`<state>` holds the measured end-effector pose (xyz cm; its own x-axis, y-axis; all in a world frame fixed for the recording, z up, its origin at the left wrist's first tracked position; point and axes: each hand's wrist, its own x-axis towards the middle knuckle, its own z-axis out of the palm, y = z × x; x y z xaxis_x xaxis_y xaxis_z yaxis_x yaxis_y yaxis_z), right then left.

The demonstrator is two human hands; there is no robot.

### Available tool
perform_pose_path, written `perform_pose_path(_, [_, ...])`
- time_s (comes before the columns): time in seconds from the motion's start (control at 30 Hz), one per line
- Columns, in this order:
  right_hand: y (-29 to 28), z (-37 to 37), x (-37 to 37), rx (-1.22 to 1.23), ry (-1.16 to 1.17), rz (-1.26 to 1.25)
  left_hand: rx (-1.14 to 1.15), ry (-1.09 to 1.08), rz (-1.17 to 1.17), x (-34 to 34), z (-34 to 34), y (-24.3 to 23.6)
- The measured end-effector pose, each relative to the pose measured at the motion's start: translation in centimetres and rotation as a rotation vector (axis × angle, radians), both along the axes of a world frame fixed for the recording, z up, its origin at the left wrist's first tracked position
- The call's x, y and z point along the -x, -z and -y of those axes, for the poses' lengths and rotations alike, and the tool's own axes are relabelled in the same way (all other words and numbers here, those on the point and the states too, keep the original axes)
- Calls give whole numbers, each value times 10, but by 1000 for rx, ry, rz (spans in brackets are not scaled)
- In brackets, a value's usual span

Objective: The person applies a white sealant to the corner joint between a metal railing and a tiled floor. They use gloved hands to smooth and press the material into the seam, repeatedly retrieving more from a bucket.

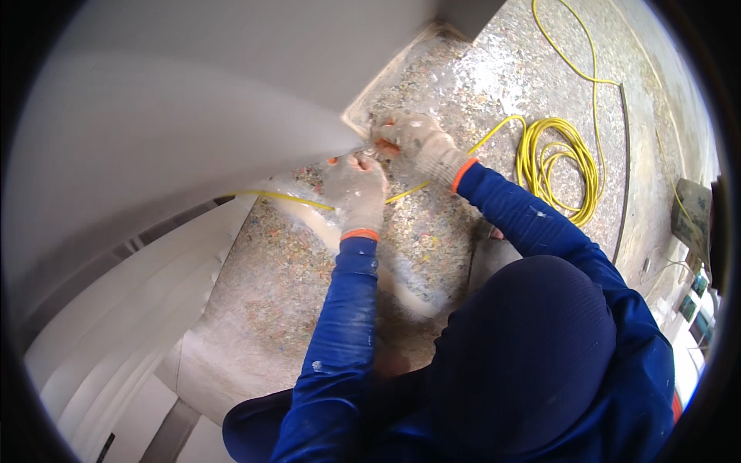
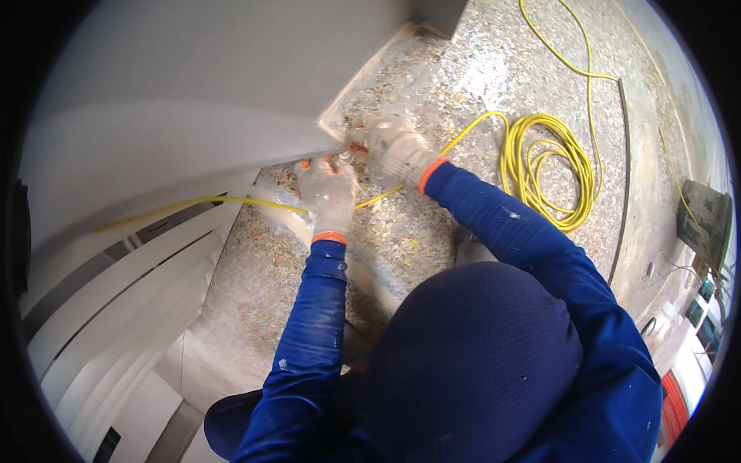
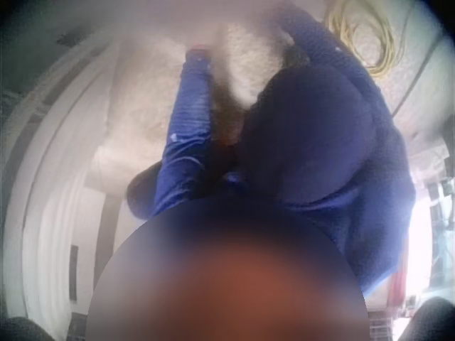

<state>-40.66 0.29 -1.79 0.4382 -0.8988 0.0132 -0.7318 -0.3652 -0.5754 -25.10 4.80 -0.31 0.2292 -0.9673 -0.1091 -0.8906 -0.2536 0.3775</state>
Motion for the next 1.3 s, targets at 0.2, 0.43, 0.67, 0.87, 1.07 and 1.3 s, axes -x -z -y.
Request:
perform_pose_path(0.2, [3, 6, -7, 13, -49, -112, 145, 119, -33, -2, -6, -7])
perform_pose_path(0.43, [-3, -4, -9, -16, 26, -41, 114, 33, -89, -8, -2, -1])
perform_pose_path(0.67, [-1, 0, -10, 33, 45, -47, 175, 112, 1, -3, -6, 4])
perform_pose_path(0.87, [-10, -14, -16, -16, 24, -222, 177, 126, -17, -3, -3, 6])
perform_pose_path(1.07, [-32, -29, 1, -212, 1, -232, 113, -10, -48, -16, -22, 0])
perform_pose_path(1.3, [-28, -36, -12, -67, -104, -388, 52, -670, -1452, -42, -22, 0])
